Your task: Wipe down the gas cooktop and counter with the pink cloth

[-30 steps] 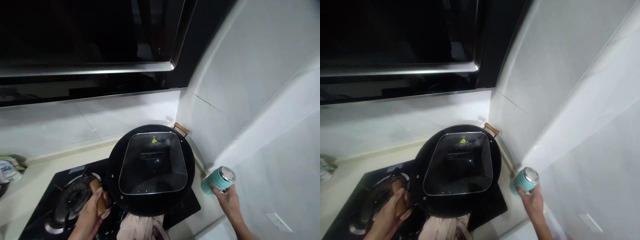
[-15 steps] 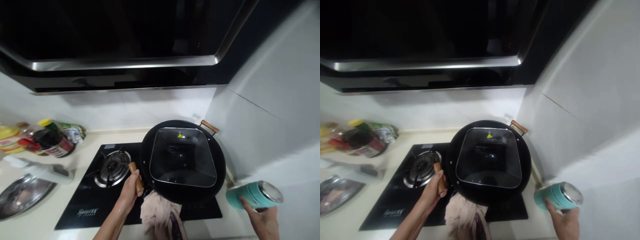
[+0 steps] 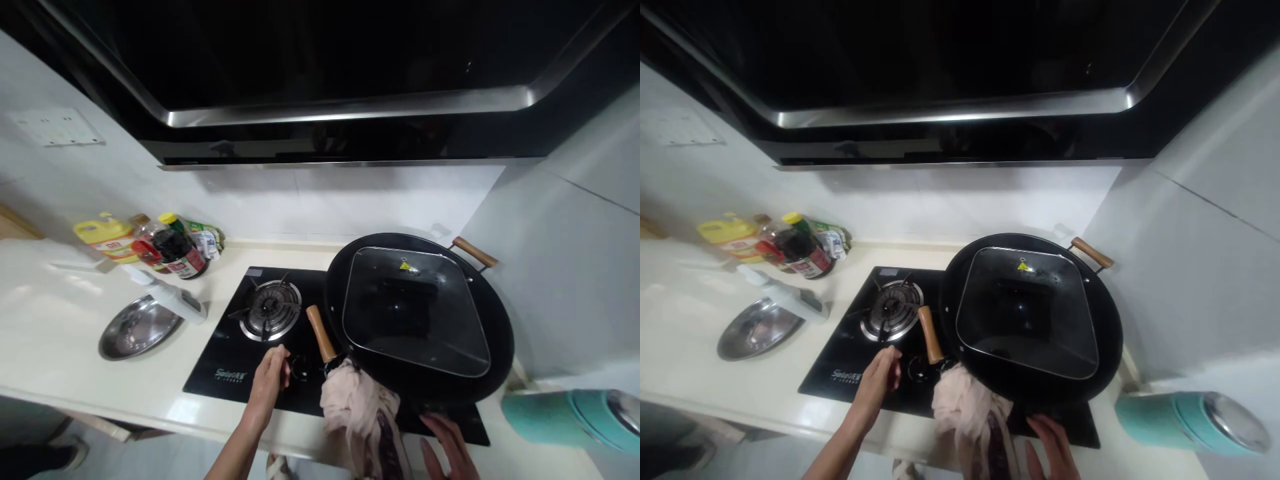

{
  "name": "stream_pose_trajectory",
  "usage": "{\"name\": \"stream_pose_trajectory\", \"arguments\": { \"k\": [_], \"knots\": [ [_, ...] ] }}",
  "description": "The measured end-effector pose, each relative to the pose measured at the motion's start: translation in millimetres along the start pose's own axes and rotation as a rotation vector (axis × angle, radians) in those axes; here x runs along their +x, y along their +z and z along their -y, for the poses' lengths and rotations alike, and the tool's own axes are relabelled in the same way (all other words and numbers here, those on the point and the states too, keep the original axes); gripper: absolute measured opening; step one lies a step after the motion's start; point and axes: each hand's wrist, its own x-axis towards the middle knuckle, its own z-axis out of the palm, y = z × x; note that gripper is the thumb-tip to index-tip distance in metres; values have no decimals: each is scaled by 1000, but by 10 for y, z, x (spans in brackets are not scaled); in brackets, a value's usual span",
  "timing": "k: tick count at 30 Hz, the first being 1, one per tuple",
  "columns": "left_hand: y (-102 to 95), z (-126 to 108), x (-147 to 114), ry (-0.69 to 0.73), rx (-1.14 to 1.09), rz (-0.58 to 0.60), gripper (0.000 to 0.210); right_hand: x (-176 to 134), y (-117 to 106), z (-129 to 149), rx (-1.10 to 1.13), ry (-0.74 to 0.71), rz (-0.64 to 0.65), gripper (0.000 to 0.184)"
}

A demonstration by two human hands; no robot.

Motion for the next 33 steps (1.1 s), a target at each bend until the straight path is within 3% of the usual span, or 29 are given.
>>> {"name": "stream_pose_trajectory", "arguments": {
  "k": [4,7,11,14,17,21,25,29,33],
  "knots": [
    [-722,352,142,100,174,-139,68,206,635,435,-79,-195,138,54],
    [-1387,606,278,246,355,-203,63,161,1113,643,-252,-155,47,59],
    [-2274,940,568,419,531,-265,50,-131,1625,852,-370,-97,-116,53],
    [-2733,1121,835,566,668,-255,37,-323,1955,1111,-333,-163,-98,47],
    [-2945,1201,1076,682,794,-221,31,-352,2351,1498,-270,-230,-21,45],
    [-3032,1248,1316,800,872,-109,34,-140,2935,2039,-197,-316,58,45],
    [-3137,1387,1487,863,936,-60,36,63,3266,2277,-130,-340,127,40],
    [-3224,1574,1589,882,1000,-118,36,-66,3125,2018,-100,-318,115,42],
    [-3231,1650,1627,893,1028,-121,40,-335,2495,1427,-125,-246,-89,38]
  ]
}}
